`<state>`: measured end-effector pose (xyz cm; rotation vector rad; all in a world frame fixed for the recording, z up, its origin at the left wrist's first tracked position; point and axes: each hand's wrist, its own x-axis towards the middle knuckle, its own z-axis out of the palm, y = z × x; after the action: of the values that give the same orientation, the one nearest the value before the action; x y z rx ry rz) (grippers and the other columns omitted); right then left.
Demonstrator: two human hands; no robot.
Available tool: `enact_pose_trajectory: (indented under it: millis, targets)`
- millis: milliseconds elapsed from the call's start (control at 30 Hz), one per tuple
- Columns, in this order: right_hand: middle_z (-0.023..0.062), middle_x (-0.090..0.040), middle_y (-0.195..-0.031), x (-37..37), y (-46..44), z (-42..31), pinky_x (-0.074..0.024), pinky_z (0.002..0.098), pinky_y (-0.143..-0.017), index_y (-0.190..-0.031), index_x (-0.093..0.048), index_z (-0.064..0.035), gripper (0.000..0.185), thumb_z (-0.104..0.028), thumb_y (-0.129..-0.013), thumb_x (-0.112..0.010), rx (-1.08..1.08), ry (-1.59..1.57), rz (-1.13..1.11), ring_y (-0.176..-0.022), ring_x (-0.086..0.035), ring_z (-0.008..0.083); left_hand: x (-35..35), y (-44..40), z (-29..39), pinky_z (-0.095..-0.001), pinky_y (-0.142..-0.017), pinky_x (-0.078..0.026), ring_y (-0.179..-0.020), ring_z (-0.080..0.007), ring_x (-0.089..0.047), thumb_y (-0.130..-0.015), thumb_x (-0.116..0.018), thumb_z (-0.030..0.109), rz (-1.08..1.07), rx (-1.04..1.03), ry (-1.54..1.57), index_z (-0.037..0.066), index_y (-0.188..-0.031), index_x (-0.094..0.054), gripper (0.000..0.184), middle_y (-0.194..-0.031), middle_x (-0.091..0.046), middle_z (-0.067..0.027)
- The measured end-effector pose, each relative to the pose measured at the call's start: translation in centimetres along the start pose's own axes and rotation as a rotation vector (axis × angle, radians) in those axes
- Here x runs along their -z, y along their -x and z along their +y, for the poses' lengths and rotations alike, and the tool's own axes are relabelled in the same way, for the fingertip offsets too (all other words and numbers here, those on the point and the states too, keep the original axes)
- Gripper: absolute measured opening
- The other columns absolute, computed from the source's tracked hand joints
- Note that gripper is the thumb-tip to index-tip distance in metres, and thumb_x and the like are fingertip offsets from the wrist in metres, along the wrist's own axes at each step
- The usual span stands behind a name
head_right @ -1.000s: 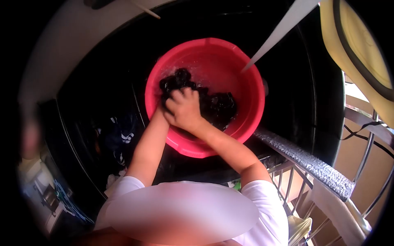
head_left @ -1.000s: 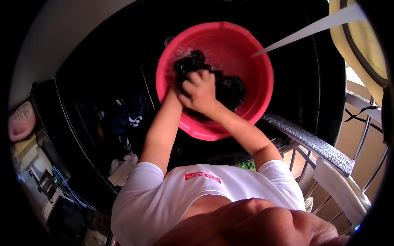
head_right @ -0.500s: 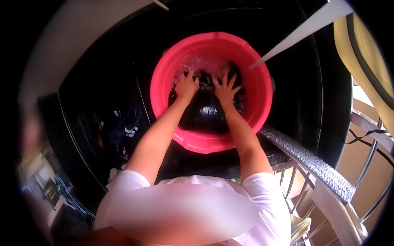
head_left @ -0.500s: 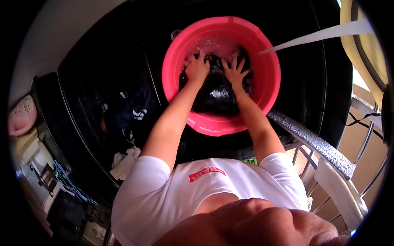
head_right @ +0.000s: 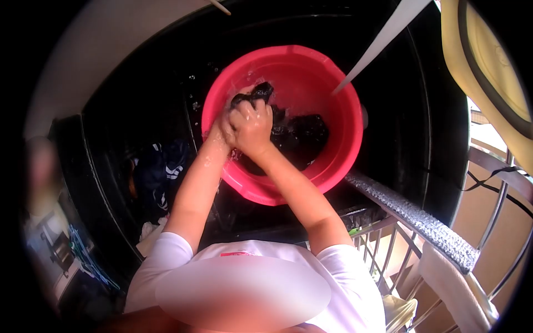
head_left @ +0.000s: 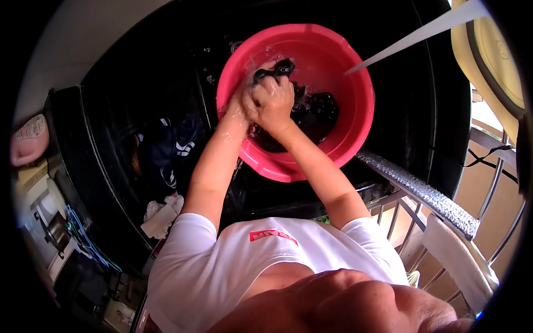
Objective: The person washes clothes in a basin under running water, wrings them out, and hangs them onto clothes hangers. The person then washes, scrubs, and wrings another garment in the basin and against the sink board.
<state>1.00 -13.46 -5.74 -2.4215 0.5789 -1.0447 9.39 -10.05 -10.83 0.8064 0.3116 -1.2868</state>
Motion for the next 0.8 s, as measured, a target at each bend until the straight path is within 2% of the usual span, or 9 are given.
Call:
enact_pose_trajectory:
  millis: [133, 200, 267, 333, 367, 533, 633, 733, 800]
  targets:
    - [0.0150, -0.055, -0.068, -2.7, -0.2, 3.8, -0.0425, 0.0430, -0.056, -0.061, -0.052, -0.0042, 0.024, -0.017, -0.078, -0.061, -0.332, -0.227, -0.016, -0.066, -0.053, 0.0366, 4.8, -1.8, -1.5, -0.0308, -0.071, -0.049, -0.080, -0.0181, -0.059, -0.090, -0.051, 0.029, 0.108, -0.050, -0.214, 0.004, -0.099, -0.059, 0.028, -0.089, -0.061, -0.0081]
    - [0.0170, -0.057, -0.072, -2.8, 1.4, 7.3, -0.0435, 0.0451, -0.060, -0.063, -0.053, -0.0032, 0.029, -0.022, -0.084, -0.058, -0.378, -0.101, -0.083, -0.070, -0.054, 0.0382, 3.5, -1.2, -2.8, -0.0355, -0.081, -0.047, -0.089, -0.0258, -0.060, -0.087, -0.052, 0.032, 0.493, -0.085, -0.516, -0.002, -0.109, -0.057, 0.041, -0.097, -0.062, -0.0106]
    - [0.0154, -0.059, -0.081, -1.1, 2.9, 12.9, -0.0449, 0.0460, -0.067, -0.074, -0.058, -0.0047, 0.026, -0.029, -0.084, -0.059, -0.437, 0.278, -0.217, -0.080, -0.055, 0.0370, 6.7, -2.6, -3.8, -0.0381, -0.087, -0.045, -0.102, -0.0308, -0.056, -0.087, -0.055, 0.039, 0.395, -0.176, -0.628, -0.005, -0.122, -0.049, 0.056, -0.109, -0.060, -0.0168]
    - [0.0170, -0.055, -0.111, 0.6, 4.6, 14.7, -0.0425, 0.0533, -0.079, -0.103, -0.060, -0.0082, 0.039, -0.042, -0.084, -0.056, -0.567, 0.328, -0.202, -0.103, -0.049, 0.0399, 3.0, 0.2, -1.6, -0.0395, -0.093, -0.042, -0.115, -0.0347, -0.049, -0.084, -0.058, 0.045, 0.445, -0.308, -1.130, 0.002, -0.130, -0.042, 0.065, -0.119, -0.053, -0.0220]
    - [0.0177, -0.032, -0.139, 1.4, 4.5, 13.2, -0.0317, 0.0653, -0.089, -0.131, -0.045, -0.0205, 0.055, -0.050, -0.085, -0.052, -0.715, 0.291, -0.292, -0.123, -0.030, 0.0476, 2.4, 0.2, -2.8, -0.0444, -0.092, -0.042, -0.117, -0.0398, -0.044, -0.080, -0.061, 0.048, 0.465, -0.534, -1.458, 0.016, -0.135, -0.039, 0.067, -0.125, -0.044, -0.0235]
    - [0.0105, 0.005, -0.153, -2.9, 9.9, 13.9, -0.0124, 0.0771, -0.093, -0.143, -0.020, -0.0391, 0.072, -0.047, -0.081, -0.056, -0.632, 0.599, -0.667, -0.130, -0.011, 0.0557, 2.0, -3.9, -5.7, -0.0529, -0.090, -0.041, -0.115, -0.0430, -0.041, -0.084, -0.056, 0.032, 0.509, -0.419, -1.801, 0.026, -0.126, -0.049, 0.043, -0.128, -0.038, -0.0192]
    - [0.0132, -0.014, -0.149, -3.5, 8.0, 16.4, -0.0196, 0.0742, -0.092, -0.139, -0.031, -0.0349, 0.069, -0.043, -0.076, -0.060, -0.435, 0.636, -0.610, -0.126, -0.023, 0.0515, 3.6, -7.2, -6.1, -0.0510, -0.097, -0.036, -0.123, -0.0409, -0.038, -0.086, -0.052, 0.035, 0.506, -0.479, -1.968, 0.019, -0.125, -0.049, 0.043, -0.134, -0.038, -0.0234]
    - [0.0136, -0.038, -0.134, -1.2, 3.3, 12.1, -0.0329, 0.0628, -0.090, -0.120, -0.053, -0.0239, 0.058, -0.033, -0.065, -0.070, -0.681, 0.505, -0.570, -0.117, -0.036, 0.0453, 3.1, -6.5, -4.3, -0.0462, -0.095, -0.039, -0.119, -0.0381, -0.045, -0.086, -0.052, 0.042, 0.433, -0.489, -1.763, 0.012, -0.121, -0.052, 0.046, -0.125, -0.048, -0.0230]
    - [0.0114, -0.051, -0.113, -1.1, 2.5, 10.9, -0.0408, 0.0520, -0.083, -0.092, -0.060, -0.0149, 0.045, -0.025, -0.052, -0.077, -0.368, -0.139, -0.275, -0.106, -0.043, 0.0402, 3.7, -8.4, -2.4, -0.0350, -0.084, -0.047, -0.094, -0.0239, -0.059, -0.087, -0.051, 0.052, -0.029, -0.171, -0.397, 0.008, -0.107, -0.060, 0.050, -0.098, -0.063, -0.0091]
